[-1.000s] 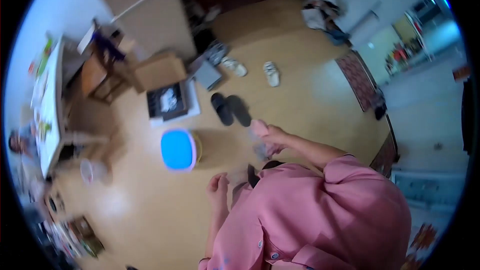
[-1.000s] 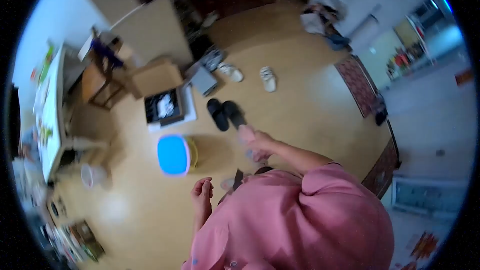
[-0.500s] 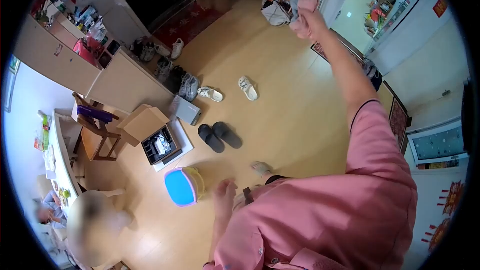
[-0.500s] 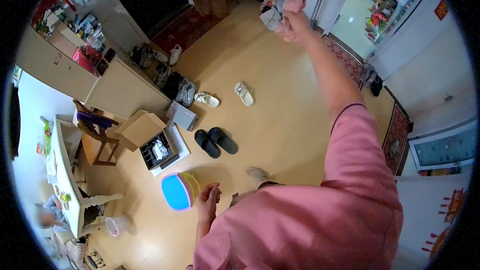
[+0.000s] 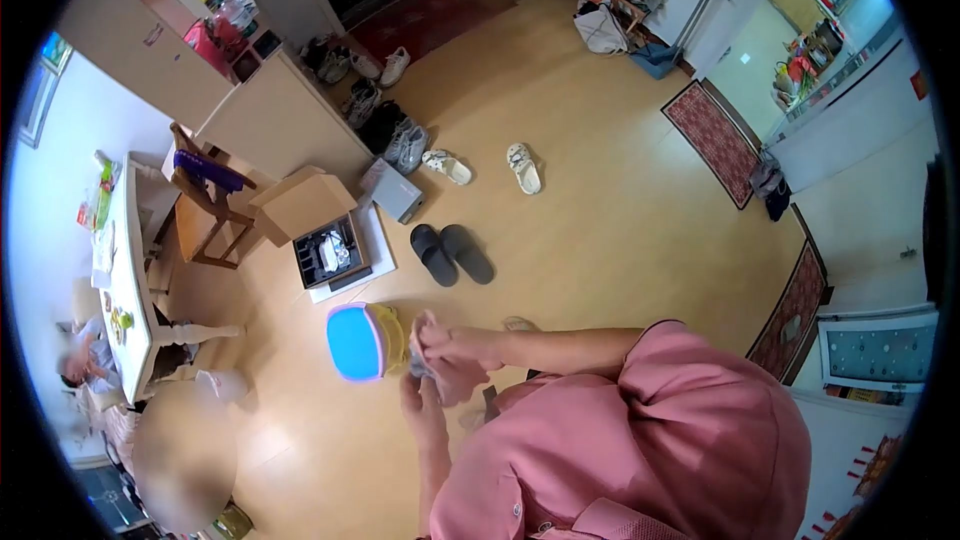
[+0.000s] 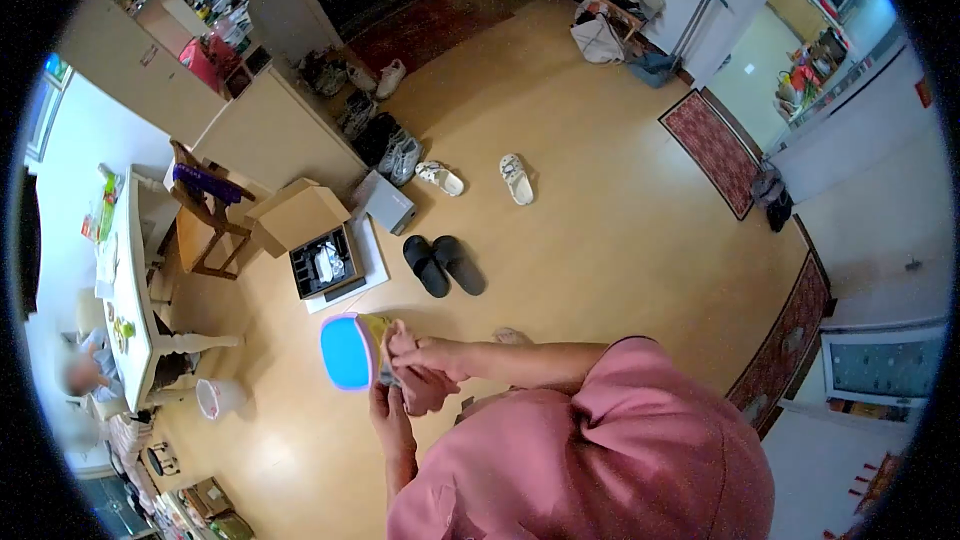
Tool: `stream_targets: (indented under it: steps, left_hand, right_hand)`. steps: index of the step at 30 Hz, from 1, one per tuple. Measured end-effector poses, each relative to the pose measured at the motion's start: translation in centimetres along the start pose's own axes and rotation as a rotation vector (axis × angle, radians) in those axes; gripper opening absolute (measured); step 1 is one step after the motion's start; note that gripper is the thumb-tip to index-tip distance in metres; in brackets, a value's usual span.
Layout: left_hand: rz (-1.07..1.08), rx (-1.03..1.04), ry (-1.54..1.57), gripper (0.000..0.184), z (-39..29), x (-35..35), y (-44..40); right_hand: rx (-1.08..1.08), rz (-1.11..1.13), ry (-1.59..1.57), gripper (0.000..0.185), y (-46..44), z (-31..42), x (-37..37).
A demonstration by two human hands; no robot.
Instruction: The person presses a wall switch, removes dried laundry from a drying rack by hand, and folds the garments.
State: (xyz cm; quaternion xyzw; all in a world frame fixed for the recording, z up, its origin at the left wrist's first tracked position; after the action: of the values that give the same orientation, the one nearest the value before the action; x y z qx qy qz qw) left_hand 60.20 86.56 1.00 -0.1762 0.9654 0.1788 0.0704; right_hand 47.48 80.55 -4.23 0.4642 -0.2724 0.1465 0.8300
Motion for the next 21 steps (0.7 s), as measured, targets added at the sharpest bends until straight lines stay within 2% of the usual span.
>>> stream_targets:
  steps: [1, 4, 6, 8, 9, 12, 14, 16, 17, 19, 21]
  left_hand:
    - [-0.022, 0.052, 0.060, 0.024, 0.1, -0.7, 0.4]
    - [-0.007, -0.156, 0.177, 0.028, 0.0, -3.6, 2.0]
    - [0.072, -0.191, 0.172, 0.034, 1.8, -6.2, 2.5]
    - [0.133, -0.173, 0.169, 0.035, 2.8, -7.9, 3.8]
    - [0.121, -0.150, 0.299, 0.038, 3.5, -8.1, 3.9]
    - [0.211, -0.136, 0.108, 0.045, 1.9, -9.0, 6.1]
    - [0.380, -0.099, 0.197, 0.043, 2.2, -7.9, 6.4]
    - [0.470, -0.143, 0.071, 0.039, 1.7, -6.2, 7.9]
    - [0.568, -0.142, -0.098, 0.030, 1.2, -5.5, 8.0]
    - [0.501, -0.240, -0.008, 0.027, 0.9, -3.3, 9.3]
    - [0.483, -0.206, -0.013, 0.021, 0.3, -0.4, 10.6]
  right_hand:
    - [0.011, 0.024, 0.012, 0.030, -0.1, -0.8, 0.5]
    - [0.031, 0.055, 0.061, 0.031, 1.9, -1.1, 4.2]
    - [0.019, 0.015, 0.102, 0.031, 2.8, -2.2, 6.3]
    - [-0.063, -0.128, 0.116, 0.028, 4.3, -4.4, 8.4]
    - [-0.083, -0.171, 0.116, 0.028, 4.9, -5.6, 9.1]
    - [-0.174, -0.166, 0.056, 0.020, 5.1, -10.1, 8.6]
    - [-0.164, -0.251, 0.049, 0.017, 8.6, -9.8, 8.5]
    - [-0.257, -0.304, 0.010, 0.014, 10.1, -10.7, 6.8]
    - [-0.272, -0.341, 0.003, 0.014, 11.0, -11.1, 6.0]
    - [-0.308, -0.399, -0.027, 0.014, 12.1, -11.3, 4.1]
    - [-0.450, -0.427, -0.063, 0.015, 13.8, -10.1, 2.3]
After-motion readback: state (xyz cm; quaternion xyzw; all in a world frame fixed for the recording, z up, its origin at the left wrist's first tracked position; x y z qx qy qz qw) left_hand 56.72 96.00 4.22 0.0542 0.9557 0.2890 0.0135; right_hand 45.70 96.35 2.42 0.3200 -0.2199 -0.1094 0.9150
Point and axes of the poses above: each hand's wrist, its own y-axis away from the middle knuckle, its own x-axis out of the palm, z = x × y, the point moved 3 cm from there along -y, towards the middle knuckle, and after that the axes turned 14 degrees about -z, right-handed, at the moved point
